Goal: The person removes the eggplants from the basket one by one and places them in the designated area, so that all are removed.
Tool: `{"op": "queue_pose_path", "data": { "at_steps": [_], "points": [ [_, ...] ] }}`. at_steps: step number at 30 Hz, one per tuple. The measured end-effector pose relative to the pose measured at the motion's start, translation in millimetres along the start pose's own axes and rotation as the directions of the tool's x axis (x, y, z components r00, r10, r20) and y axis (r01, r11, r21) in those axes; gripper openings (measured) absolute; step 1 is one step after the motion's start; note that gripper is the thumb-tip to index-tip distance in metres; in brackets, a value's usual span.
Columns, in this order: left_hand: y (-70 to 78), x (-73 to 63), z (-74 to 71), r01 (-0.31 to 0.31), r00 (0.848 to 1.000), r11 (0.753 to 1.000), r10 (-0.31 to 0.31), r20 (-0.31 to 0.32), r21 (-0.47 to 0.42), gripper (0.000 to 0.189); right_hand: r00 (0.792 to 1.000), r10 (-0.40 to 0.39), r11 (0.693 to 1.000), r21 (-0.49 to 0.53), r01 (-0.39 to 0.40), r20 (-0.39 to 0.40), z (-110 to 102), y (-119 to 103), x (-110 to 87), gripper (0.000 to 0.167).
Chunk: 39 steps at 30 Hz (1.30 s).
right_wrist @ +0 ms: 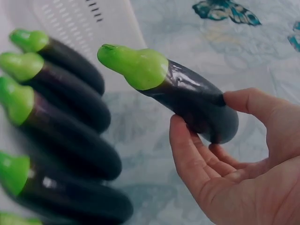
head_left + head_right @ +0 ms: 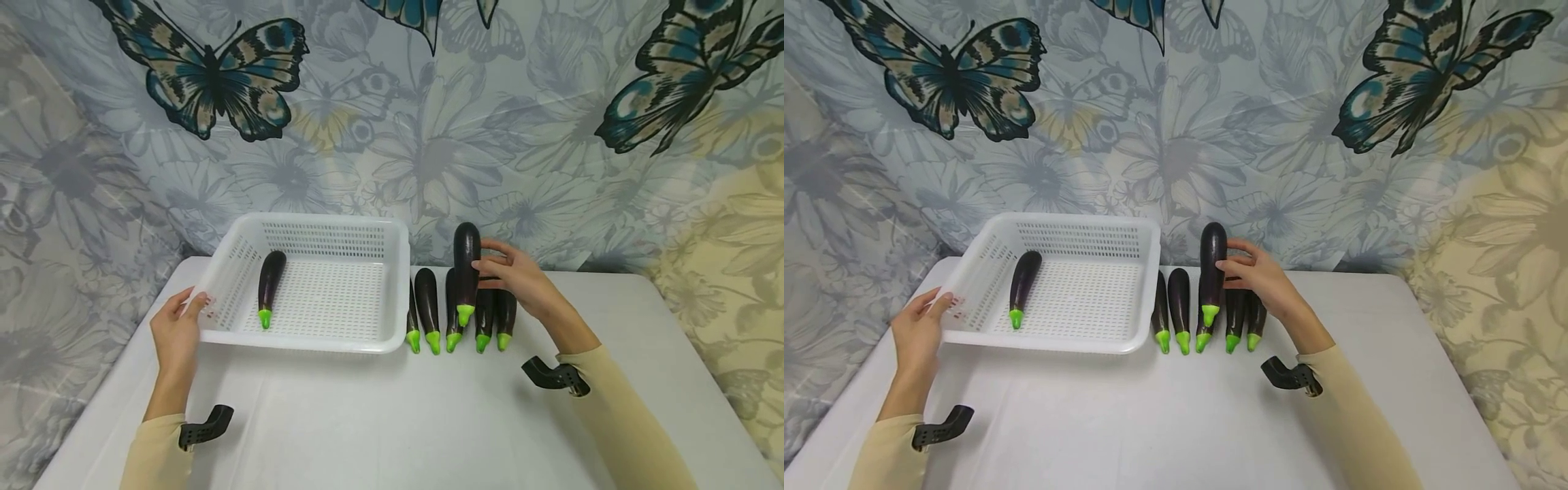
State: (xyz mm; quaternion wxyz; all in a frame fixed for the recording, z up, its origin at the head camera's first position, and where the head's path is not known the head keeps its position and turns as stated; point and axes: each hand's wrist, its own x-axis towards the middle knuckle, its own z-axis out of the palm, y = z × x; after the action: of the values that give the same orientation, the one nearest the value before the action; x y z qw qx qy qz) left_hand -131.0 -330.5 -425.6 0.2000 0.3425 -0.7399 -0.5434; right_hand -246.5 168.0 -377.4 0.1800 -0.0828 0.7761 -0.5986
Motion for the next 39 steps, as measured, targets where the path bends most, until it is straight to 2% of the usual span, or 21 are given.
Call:
{"op": "queue_pose_path", "data": {
  "at_steps": [4,9,14,21,29,39],
  "points": [
    [-0.9,0.4,-0.6,-0.011,1.0,1.0,0.011,-0.001,0.018,0.048,1.0,0.003,1.0,-0.003,-0.003,-0.016,-13.6,9.3,-8.3,0.069],
    [-1.8,0.4,1.6,-0.02,1.0,1.0,0.02,0.002,-0.005,0.048,0.999,0.003,1.0,-0.013,-0.003,-0.04,-34.3,22.1,-19.7,0.072],
    [-2.9,1.3,3.2,-0.009,1.0,1.0,0.009,0.004,0.005,0.048,0.996,0.02,0.999,-0.031,-0.023,-0.082,-52.8,37.3,-30.4,0.075],
    [-1.4,0.0,1.9,-0.015,1.0,1.0,0.015,0.009,0.017,0.049,0.992,0.058,0.996,-0.056,-0.064,-0.111,-68.2,52.1,-41.2,0.076],
    [-0.6,0.7,2.2,-0.015,1.0,1.0,0.014,0.012,0.017,0.05,0.977,0.12,0.975,-0.163,-0.149,-0.179,-77.5,68.9,-39.5,0.077],
    [-2.0,1.6,2.2,-0.006,1.0,1.0,0.005,0.012,0.01,0.05,0.965,0.197,0.964,-0.145,-0.223,-0.175,-81.7,83.1,-30.4,0.079]
  ]
}}
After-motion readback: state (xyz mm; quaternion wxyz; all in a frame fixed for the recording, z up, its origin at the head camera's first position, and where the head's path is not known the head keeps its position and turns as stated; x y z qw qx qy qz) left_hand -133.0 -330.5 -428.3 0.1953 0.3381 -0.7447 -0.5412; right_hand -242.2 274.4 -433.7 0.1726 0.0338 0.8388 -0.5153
